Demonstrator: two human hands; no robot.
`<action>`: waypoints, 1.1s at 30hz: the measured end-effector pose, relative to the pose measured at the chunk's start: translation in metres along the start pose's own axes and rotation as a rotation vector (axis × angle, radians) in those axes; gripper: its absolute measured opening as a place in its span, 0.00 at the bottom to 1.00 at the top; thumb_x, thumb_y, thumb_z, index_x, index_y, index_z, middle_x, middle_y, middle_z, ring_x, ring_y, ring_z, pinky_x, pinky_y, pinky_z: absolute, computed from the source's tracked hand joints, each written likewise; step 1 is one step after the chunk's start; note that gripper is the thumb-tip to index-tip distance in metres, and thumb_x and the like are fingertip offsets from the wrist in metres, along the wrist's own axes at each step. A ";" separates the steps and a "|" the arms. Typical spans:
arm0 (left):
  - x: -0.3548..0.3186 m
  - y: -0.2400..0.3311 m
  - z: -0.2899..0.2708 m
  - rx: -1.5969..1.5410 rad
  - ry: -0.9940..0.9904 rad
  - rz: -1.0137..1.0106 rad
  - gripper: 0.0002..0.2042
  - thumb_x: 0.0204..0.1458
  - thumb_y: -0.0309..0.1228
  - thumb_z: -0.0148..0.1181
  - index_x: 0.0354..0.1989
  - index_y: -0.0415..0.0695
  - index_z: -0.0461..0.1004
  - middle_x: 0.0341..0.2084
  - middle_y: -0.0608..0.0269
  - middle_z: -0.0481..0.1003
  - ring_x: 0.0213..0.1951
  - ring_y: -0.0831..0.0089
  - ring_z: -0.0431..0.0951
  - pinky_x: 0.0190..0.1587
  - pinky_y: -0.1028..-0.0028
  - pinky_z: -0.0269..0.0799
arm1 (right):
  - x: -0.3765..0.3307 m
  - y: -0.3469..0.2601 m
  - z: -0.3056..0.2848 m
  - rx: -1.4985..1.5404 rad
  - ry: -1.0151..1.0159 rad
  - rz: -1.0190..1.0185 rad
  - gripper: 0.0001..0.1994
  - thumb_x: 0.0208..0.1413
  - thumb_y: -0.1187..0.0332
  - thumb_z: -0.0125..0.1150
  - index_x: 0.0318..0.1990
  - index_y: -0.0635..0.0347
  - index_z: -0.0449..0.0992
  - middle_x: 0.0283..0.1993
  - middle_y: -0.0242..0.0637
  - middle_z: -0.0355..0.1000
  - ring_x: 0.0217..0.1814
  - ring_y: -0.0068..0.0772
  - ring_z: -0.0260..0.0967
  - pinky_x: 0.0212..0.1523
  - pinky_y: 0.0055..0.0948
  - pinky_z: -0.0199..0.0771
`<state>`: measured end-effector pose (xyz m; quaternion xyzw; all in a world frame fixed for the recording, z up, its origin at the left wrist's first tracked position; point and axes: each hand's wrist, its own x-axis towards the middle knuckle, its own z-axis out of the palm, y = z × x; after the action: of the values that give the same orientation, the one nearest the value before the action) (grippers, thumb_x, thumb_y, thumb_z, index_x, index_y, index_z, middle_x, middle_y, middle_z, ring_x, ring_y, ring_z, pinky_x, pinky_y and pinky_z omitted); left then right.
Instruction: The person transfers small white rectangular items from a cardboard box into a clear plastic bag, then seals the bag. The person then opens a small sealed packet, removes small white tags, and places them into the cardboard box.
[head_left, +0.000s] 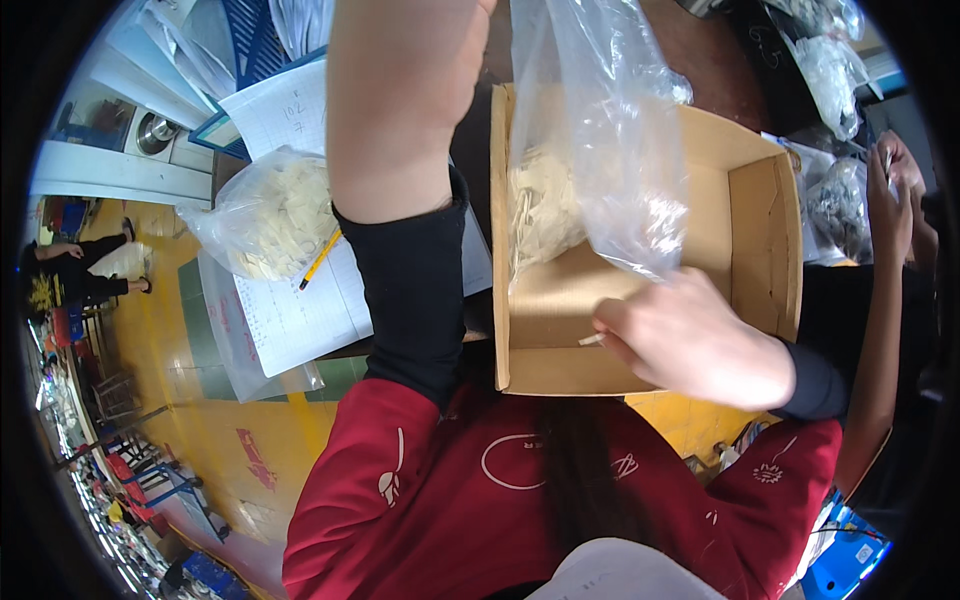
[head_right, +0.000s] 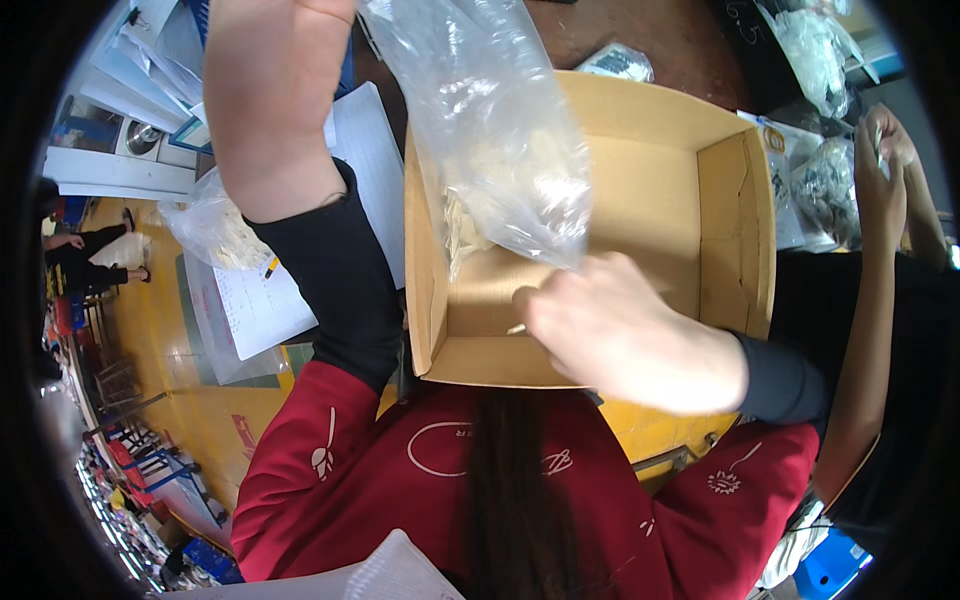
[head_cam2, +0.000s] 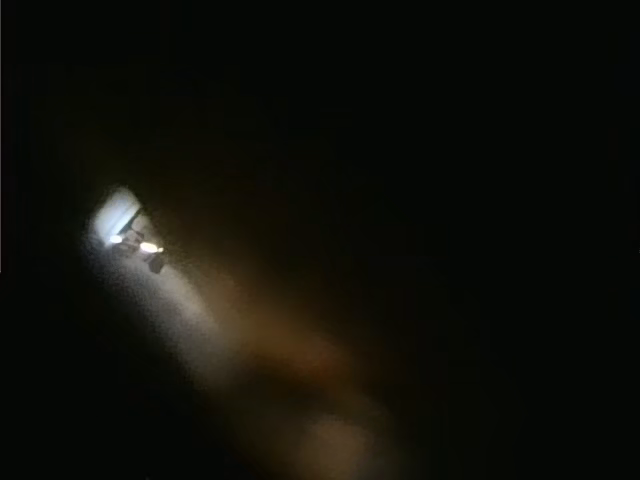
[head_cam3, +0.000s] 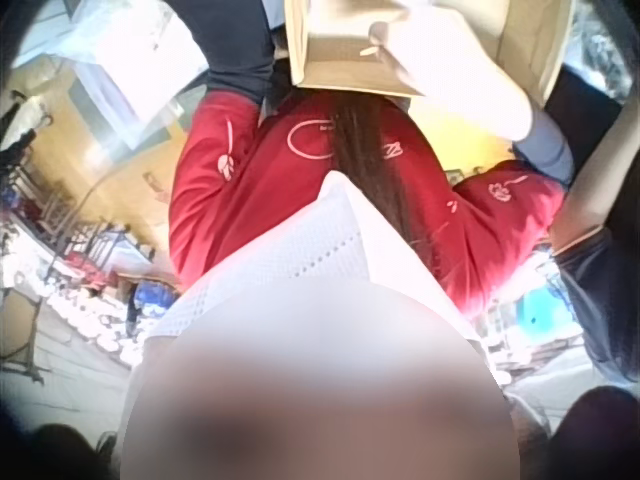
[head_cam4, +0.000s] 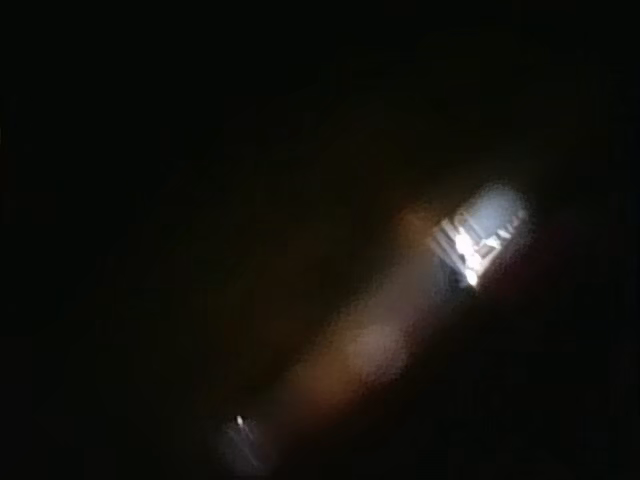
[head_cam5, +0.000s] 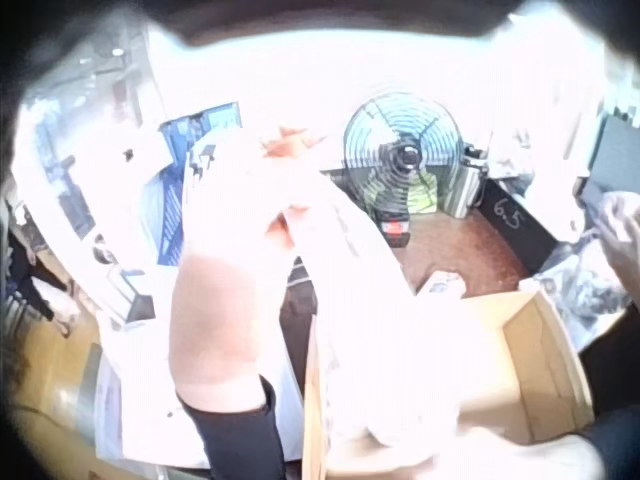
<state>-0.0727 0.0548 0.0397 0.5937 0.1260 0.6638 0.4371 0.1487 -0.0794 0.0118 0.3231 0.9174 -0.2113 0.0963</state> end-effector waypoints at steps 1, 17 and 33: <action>0.000 0.001 0.001 0.008 0.022 -0.020 0.20 0.58 0.22 0.52 0.60 0.32 0.66 0.54 0.55 0.73 0.42 0.77 0.73 0.45 0.78 0.71 | -0.014 -0.006 -0.023 0.035 0.114 -0.036 0.02 0.44 0.75 0.62 0.25 0.61 0.74 0.18 0.37 0.72 0.21 0.40 0.74 0.23 0.36 0.74; -0.004 0.025 0.022 0.008 0.096 -0.242 0.28 0.47 0.18 0.54 0.62 0.35 0.66 0.55 0.58 0.72 0.27 0.85 0.69 0.32 0.83 0.67 | 0.019 0.041 -0.058 -0.351 0.645 0.417 0.14 0.54 0.65 0.65 0.48 0.55 0.81 0.25 0.49 0.75 0.26 0.50 0.76 0.29 0.43 0.74; -0.038 -0.018 0.071 0.767 -1.025 -0.197 0.32 0.43 0.24 0.70 0.61 0.45 0.69 0.58 0.52 0.66 0.54 0.61 0.73 0.53 0.69 0.70 | -0.049 0.033 -0.014 0.251 0.801 -0.007 0.26 0.53 0.69 0.68 0.60 0.62 0.69 0.49 0.46 0.76 0.44 0.51 0.76 0.49 0.38 0.76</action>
<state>-0.0047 0.0127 0.0198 0.9350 0.1835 0.1610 0.2573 0.2073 -0.0772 0.0292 0.3859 0.8505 -0.1794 -0.3090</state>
